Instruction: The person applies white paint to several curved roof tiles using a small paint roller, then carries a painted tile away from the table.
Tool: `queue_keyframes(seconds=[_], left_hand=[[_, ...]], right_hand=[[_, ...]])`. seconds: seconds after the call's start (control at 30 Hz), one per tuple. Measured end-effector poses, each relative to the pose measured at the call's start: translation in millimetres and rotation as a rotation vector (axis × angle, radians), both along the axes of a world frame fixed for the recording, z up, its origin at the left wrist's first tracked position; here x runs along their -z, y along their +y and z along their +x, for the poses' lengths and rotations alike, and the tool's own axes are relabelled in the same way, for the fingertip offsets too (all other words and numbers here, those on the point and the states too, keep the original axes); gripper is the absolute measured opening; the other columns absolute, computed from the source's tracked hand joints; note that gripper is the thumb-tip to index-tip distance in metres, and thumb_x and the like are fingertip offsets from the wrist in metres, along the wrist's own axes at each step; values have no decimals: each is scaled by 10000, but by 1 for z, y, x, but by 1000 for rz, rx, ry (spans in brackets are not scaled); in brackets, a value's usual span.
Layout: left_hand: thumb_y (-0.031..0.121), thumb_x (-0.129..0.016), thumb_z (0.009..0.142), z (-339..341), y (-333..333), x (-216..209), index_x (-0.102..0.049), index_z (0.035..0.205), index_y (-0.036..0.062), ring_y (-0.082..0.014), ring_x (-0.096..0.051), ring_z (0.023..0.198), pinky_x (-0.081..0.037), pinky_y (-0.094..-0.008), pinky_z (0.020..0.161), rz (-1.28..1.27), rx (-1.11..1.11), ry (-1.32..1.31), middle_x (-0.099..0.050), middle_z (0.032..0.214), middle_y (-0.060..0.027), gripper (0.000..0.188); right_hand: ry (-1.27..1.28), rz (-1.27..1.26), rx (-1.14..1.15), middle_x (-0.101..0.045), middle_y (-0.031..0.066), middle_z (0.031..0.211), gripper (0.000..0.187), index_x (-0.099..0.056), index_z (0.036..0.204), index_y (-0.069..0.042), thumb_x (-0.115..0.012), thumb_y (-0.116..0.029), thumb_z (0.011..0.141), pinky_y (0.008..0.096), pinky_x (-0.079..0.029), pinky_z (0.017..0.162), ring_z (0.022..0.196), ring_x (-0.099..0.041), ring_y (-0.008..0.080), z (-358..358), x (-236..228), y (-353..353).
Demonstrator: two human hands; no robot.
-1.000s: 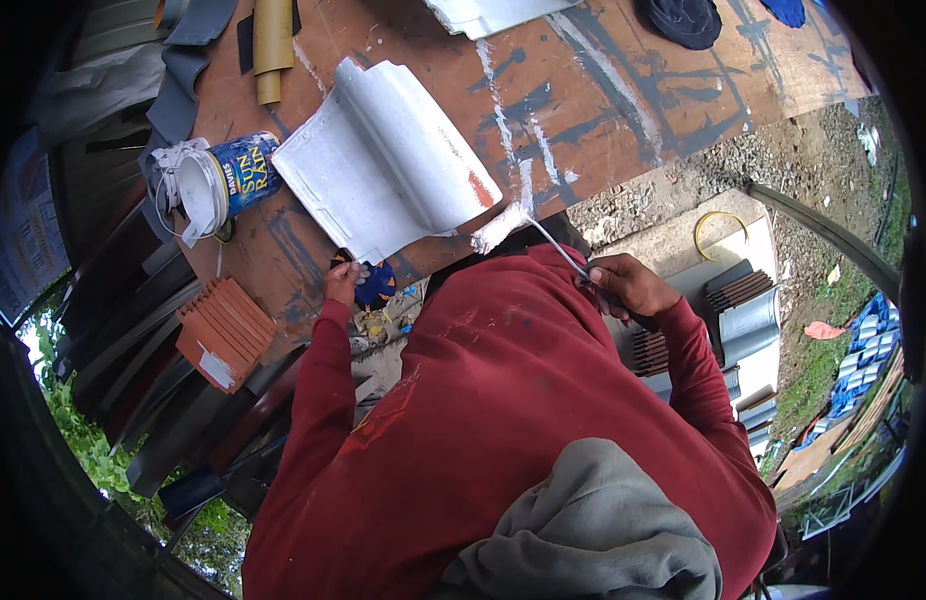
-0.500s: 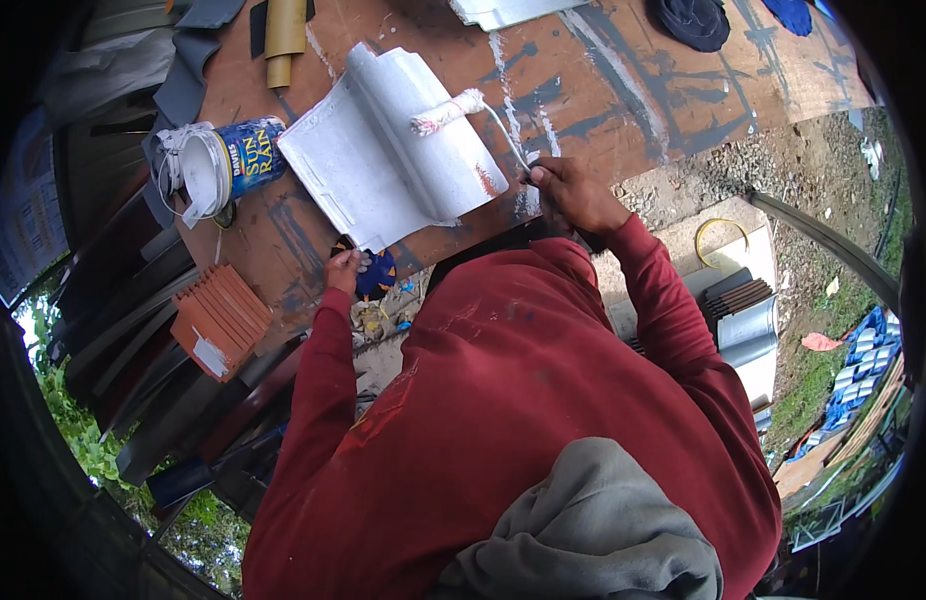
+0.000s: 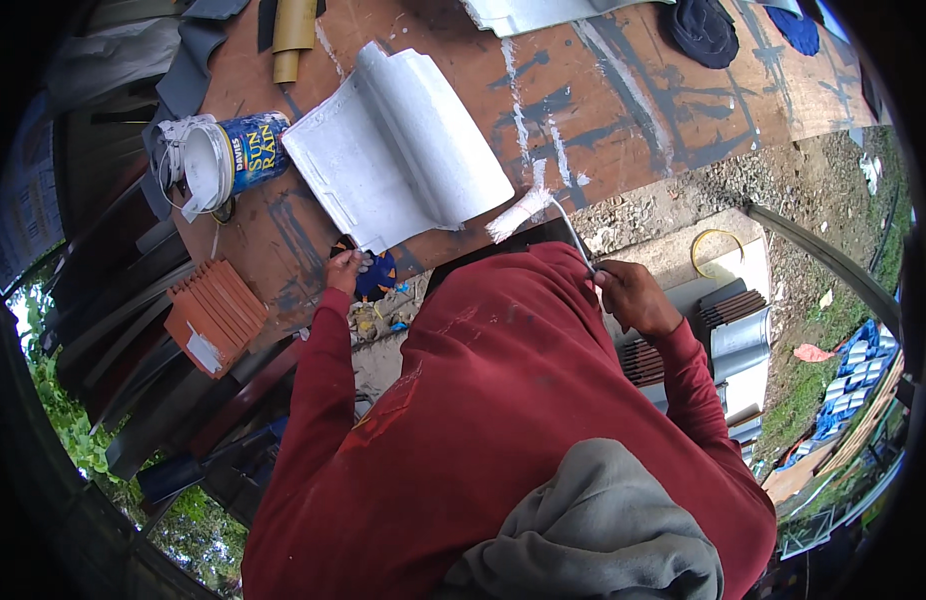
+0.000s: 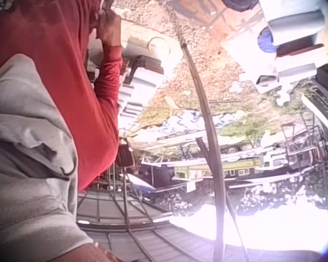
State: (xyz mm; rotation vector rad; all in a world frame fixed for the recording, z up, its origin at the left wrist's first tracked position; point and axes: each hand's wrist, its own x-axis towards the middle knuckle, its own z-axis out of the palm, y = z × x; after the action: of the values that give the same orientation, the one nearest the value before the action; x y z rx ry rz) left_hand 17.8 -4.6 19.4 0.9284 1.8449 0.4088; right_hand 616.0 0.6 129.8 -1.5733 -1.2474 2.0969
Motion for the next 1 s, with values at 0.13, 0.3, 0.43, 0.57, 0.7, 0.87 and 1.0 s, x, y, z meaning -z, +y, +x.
queue_keyframes(seconds=[0.13,0.3,0.43,0.57,0.7,0.87,1.0], left_hand=[[366,-653,982,1,6,1,-694,1046,-35,-144,-696,814,-553,-279,729,33,-7,-41,-737,947,-74,408],[325,-618,1007,-7,4,6,-674,1102,-22,-146,-693,844,-560,-278,763,10,23,-40,-731,959,-81,364],[377,-650,982,-9,2,7,-701,1074,-37,-139,-685,806,-557,-288,725,41,37,-31,-736,950,-84,427],[374,-658,978,2,6,7,-702,1066,-36,-135,-682,805,-557,-289,736,110,31,-34,-737,956,-77,422],[333,-660,983,4,2,6,-701,1042,-40,-123,-676,808,-548,-279,743,85,-50,-53,-733,933,-68,380],[303,-658,986,-1,-17,23,-722,987,-42,-88,-639,783,-522,-272,737,202,-59,40,-723,870,-44,351],[302,-669,975,21,-4,19,-724,957,-49,-86,-615,745,-510,-284,715,312,19,79,-704,807,-28,356]], right_hand=[[4,23,35,-520,91,593,285,-582,833,5,-488,-187,1022,349,-443,460,484,-530,174,-3,-4,15],[-28,435,62,-537,207,627,254,-591,900,26,-518,-193,1005,425,-460,559,534,-568,328,-52,25,62],[55,330,116,-563,143,606,305,-626,979,40,-513,-240,1020,389,-477,455,469,-577,257,-100,15,130],[107,370,92,-522,46,612,309,-609,934,7,-482,-251,1048,307,-424,423,437,-495,137,-111,4,194],[-86,468,-33,-599,90,665,277,-638,1005,21,-543,-239,1015,352,-485,485,519,-594,190,-110,-12,231],[-283,1299,249,-710,188,939,255,-692,1114,-22,-632,-168,913,431,-546,717,820,-683,390,-102,-12,229],[-399,1194,54,-703,215,988,248,-690,1116,-20,-637,-123,897,446,-545,728,830,-685,395,-105,8,219]])
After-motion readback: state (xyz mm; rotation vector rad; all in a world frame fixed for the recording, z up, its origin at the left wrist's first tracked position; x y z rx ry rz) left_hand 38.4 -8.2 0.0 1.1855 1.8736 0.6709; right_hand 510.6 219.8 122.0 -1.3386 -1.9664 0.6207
